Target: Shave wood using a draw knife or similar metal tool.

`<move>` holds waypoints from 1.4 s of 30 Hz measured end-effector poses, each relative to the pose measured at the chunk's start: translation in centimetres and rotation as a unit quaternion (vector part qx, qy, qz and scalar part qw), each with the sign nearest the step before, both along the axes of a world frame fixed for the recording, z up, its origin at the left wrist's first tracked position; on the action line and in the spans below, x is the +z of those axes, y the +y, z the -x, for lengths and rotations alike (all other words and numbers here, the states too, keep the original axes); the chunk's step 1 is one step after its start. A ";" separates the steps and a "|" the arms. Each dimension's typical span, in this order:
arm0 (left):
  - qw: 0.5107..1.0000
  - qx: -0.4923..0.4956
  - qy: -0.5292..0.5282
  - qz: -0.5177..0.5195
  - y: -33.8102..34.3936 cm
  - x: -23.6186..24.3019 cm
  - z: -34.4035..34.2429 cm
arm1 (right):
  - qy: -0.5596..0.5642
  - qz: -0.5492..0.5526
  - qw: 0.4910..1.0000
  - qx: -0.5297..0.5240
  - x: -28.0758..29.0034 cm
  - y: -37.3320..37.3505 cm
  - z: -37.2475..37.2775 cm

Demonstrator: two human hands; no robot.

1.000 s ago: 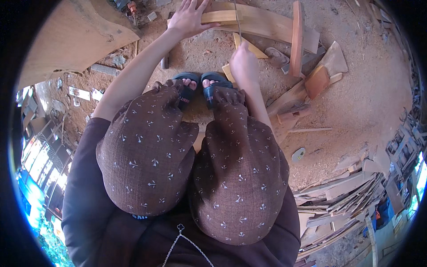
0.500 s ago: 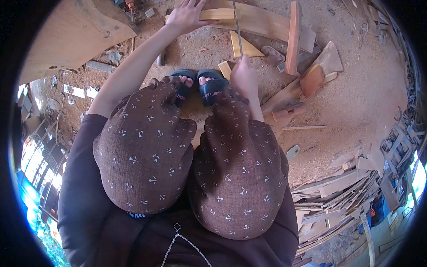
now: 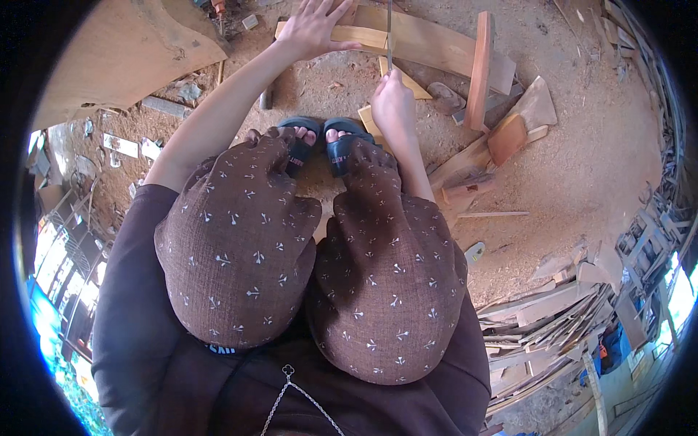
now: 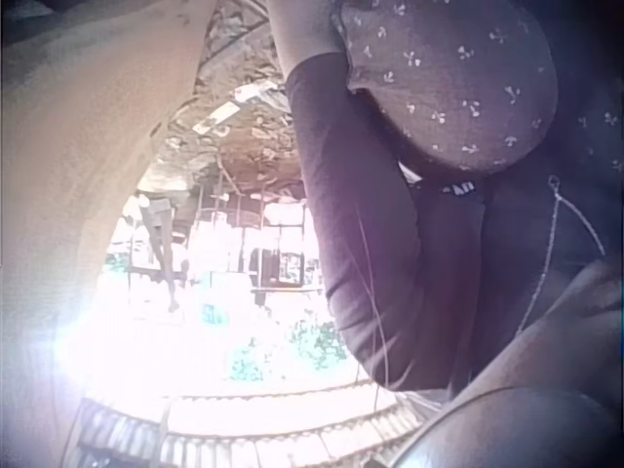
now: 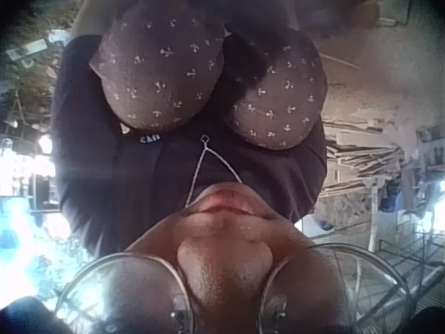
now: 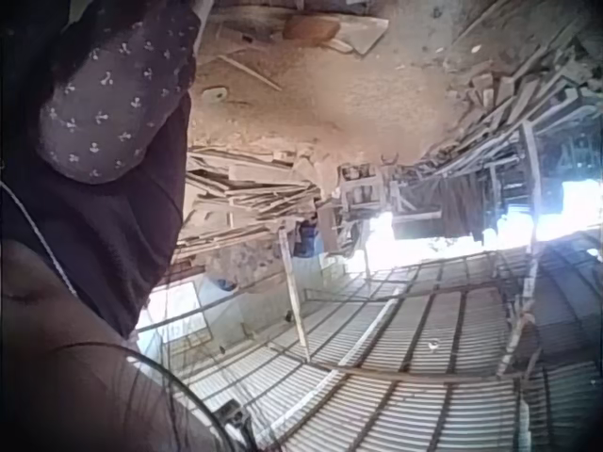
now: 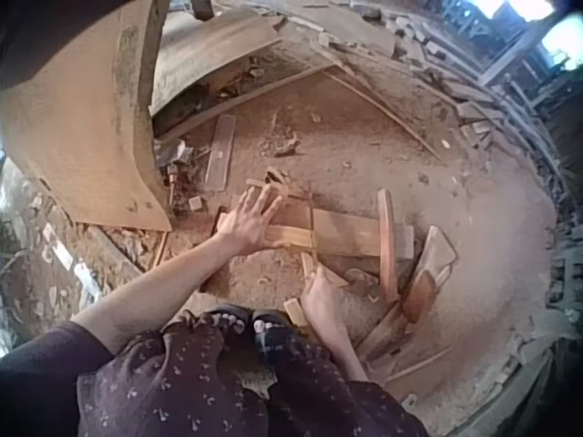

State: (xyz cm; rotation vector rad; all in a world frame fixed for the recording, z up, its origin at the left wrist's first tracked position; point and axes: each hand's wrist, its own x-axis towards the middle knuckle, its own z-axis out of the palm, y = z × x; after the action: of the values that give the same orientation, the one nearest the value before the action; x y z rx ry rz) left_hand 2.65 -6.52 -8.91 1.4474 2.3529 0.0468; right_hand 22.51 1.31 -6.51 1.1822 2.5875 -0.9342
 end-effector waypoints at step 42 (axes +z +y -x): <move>0.999 0.001 -0.004 -0.050 -0.9 -0.8 0.3 | -0.005 -0.042 0.997 0.067 -0.6 -0.9 -1.6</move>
State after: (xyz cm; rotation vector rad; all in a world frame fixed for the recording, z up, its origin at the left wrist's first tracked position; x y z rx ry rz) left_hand 2.33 -7.42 -9.71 1.4884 2.3754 0.1737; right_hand 24.14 0.38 -7.16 1.0129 2.6826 -0.7982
